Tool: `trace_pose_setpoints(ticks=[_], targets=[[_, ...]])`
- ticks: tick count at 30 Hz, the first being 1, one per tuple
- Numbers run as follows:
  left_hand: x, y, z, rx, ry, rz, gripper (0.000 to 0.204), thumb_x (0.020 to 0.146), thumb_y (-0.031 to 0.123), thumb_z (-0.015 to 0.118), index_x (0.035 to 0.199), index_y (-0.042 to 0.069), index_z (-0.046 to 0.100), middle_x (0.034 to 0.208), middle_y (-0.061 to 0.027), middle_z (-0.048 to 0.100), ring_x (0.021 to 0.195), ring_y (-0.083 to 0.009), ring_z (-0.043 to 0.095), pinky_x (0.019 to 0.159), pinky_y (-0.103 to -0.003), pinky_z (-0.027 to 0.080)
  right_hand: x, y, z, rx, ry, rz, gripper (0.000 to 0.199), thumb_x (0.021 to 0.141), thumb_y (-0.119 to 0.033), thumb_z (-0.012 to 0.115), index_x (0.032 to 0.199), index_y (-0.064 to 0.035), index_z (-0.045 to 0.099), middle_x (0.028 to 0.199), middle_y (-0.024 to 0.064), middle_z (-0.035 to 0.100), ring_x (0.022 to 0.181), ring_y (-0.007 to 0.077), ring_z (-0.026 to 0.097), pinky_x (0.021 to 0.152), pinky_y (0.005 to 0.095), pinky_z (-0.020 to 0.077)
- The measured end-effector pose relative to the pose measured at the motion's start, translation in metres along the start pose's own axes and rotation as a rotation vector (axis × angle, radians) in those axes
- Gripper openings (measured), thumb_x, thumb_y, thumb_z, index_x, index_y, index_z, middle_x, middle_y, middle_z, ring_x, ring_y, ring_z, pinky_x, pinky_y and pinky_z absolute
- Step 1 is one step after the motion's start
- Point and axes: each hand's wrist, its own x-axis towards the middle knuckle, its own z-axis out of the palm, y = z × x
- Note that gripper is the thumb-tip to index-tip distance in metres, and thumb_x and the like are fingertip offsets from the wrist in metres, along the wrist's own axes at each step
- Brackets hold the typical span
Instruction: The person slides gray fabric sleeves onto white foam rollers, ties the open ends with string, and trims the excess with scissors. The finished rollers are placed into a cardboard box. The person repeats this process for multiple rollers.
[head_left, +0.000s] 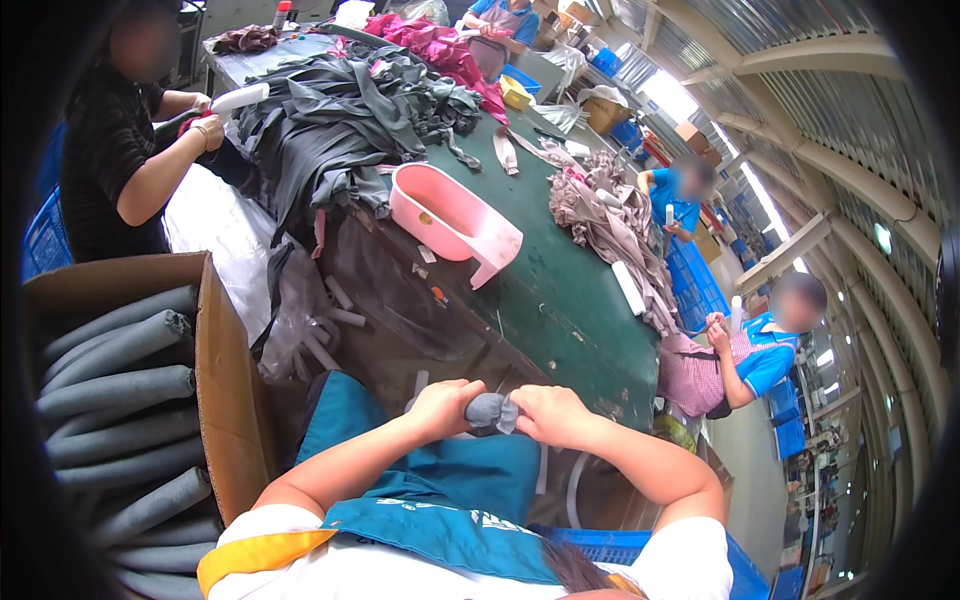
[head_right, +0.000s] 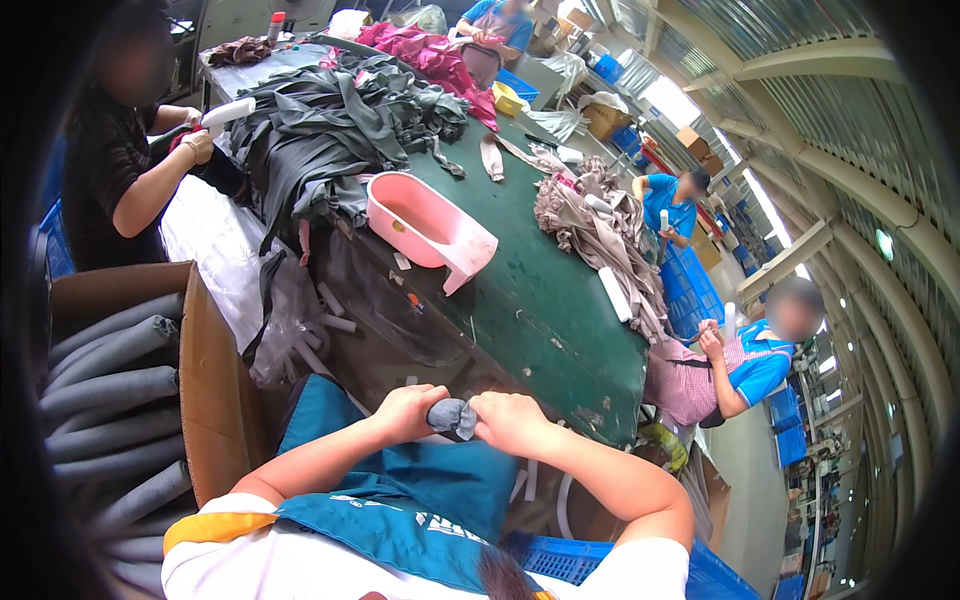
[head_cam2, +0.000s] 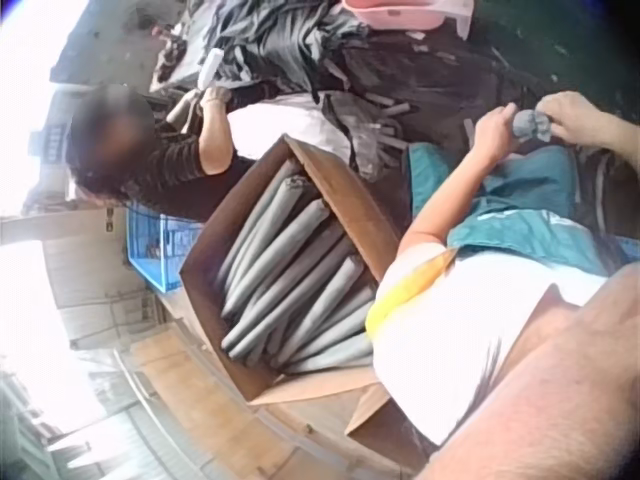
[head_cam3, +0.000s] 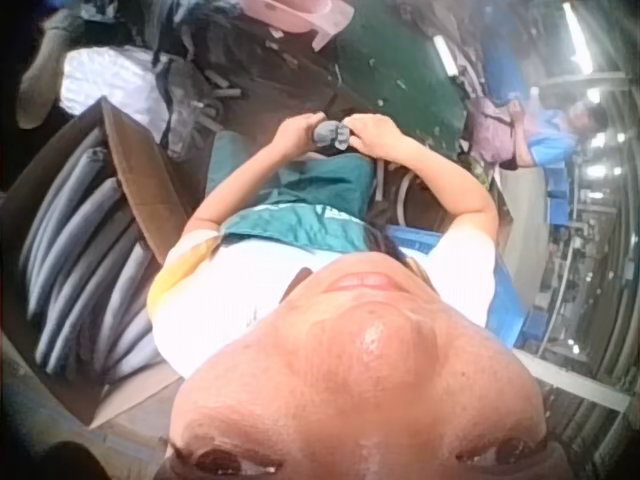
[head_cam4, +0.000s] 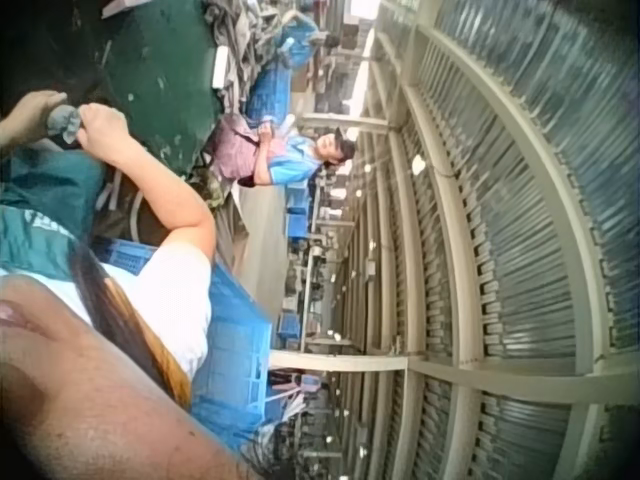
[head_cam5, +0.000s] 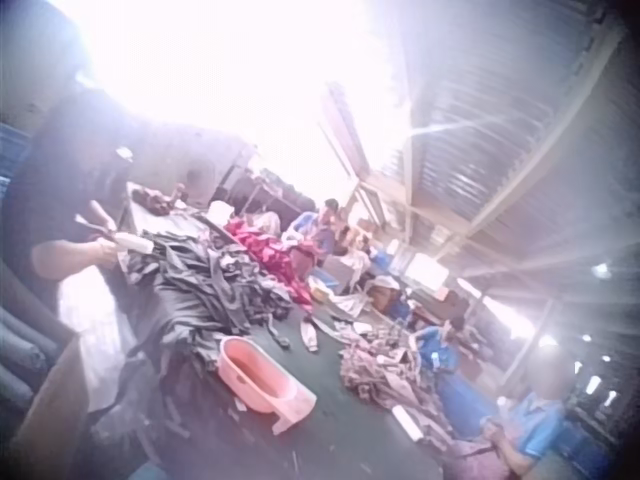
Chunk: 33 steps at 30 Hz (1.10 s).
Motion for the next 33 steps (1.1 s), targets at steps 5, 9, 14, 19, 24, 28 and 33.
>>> trace_pose_setpoints(ticks=[5, 9, 14, 19, 24, 28, 33], targets=[[0.002, 0.001, -0.003, -0.026, -0.061, 0.048, 0.038, 0.066, 0.017, 0.077, 0.098, 0.011, 0.057, 0.087, -0.0141, 0.062, 0.085, -0.0361, 0.063, 0.074, -0.044, 0.051, 0.000, -0.005, -0.008, 0.091, -0.171, 0.097, 0.021, 0.083, -0.022, 0.055, 0.094, -0.0029, 0.056, 0.083, 0.0216, 0.064, 0.083, 0.0400, 0.063, 0.072, 0.0494, 0.0499], [0.004, -0.004, -0.006, -0.044, -0.064, 0.064, 0.039, 0.066, 0.017, 0.077, 0.098, 0.011, 0.056, 0.086, -0.0139, 0.063, 0.085, -0.0360, 0.063, 0.073, -0.045, 0.051, 0.001, -0.013, -0.014, 0.104, -0.130, 0.123, 0.022, 0.084, -0.022, 0.054, 0.093, -0.0022, 0.057, 0.082, 0.0224, 0.064, 0.082, 0.0406, 0.063, 0.072, 0.0495, 0.0498], [0.003, -0.001, -0.006, -0.050, -0.071, 0.075, 0.038, 0.067, 0.018, 0.077, 0.098, 0.011, 0.056, 0.088, -0.0139, 0.063, 0.086, -0.0359, 0.063, 0.073, -0.045, 0.050, 0.003, -0.010, -0.004, 0.262, -0.126, 0.047, 0.019, 0.082, -0.019, 0.054, 0.081, -0.0009, 0.059, 0.078, 0.0227, 0.063, 0.076, 0.0378, 0.063, 0.069, 0.0441, 0.0495], [0.009, 0.010, -0.017, -0.140, 0.035, 0.037, 0.037, 0.066, 0.014, 0.077, 0.097, 0.010, 0.058, 0.091, -0.0129, 0.063, 0.086, -0.0353, 0.063, 0.073, -0.041, 0.051, -0.001, -0.016, -0.002, 0.623, 0.105, 0.167, 0.014, 0.077, -0.015, 0.060, 0.070, -0.0034, 0.057, 0.069, 0.0150, 0.061, 0.065, 0.0284, 0.061, 0.059, 0.0349, 0.0465], [0.012, 0.008, -0.014, -0.251, -0.107, -0.182, 0.034, 0.066, 0.014, 0.076, 0.094, 0.008, 0.058, 0.085, -0.0165, 0.066, 0.083, -0.0364, 0.063, 0.073, -0.041, 0.051, 0.003, -0.006, 0.007, -0.236, 0.469, -0.451, 0.014, 0.071, -0.015, 0.064, 0.069, -0.0080, 0.053, 0.060, 0.0084, 0.056, 0.055, 0.0251, 0.058, 0.050, 0.0335, 0.0466], [0.011, 0.006, -0.009, -0.205, -0.093, -0.145, 0.036, 0.067, 0.023, 0.077, 0.094, 0.009, 0.057, 0.090, -0.0176, 0.066, 0.088, -0.0375, 0.063, 0.075, -0.045, 0.050, 0.002, -0.001, 0.009, -0.009, 0.243, -0.078, 0.023, 0.076, -0.027, 0.063, 0.079, -0.0051, 0.057, 0.070, 0.0145, 0.063, 0.067, 0.0320, 0.064, 0.060, 0.0406, 0.0509], [0.005, 0.004, 0.001, -0.075, -0.095, 0.007, 0.039, 0.065, 0.023, 0.077, 0.096, 0.009, 0.058, 0.089, -0.0158, 0.064, 0.087, -0.0374, 0.063, 0.075, -0.044, 0.051, 0.007, 0.001, -0.008, 0.437, -0.259, 0.306, 0.037, 0.082, -0.036, 0.059, 0.091, -0.0015, 0.067, 0.071, 0.0138, 0.065, 0.065, 0.0263, 0.064, 0.062, 0.0377, 0.0494]])
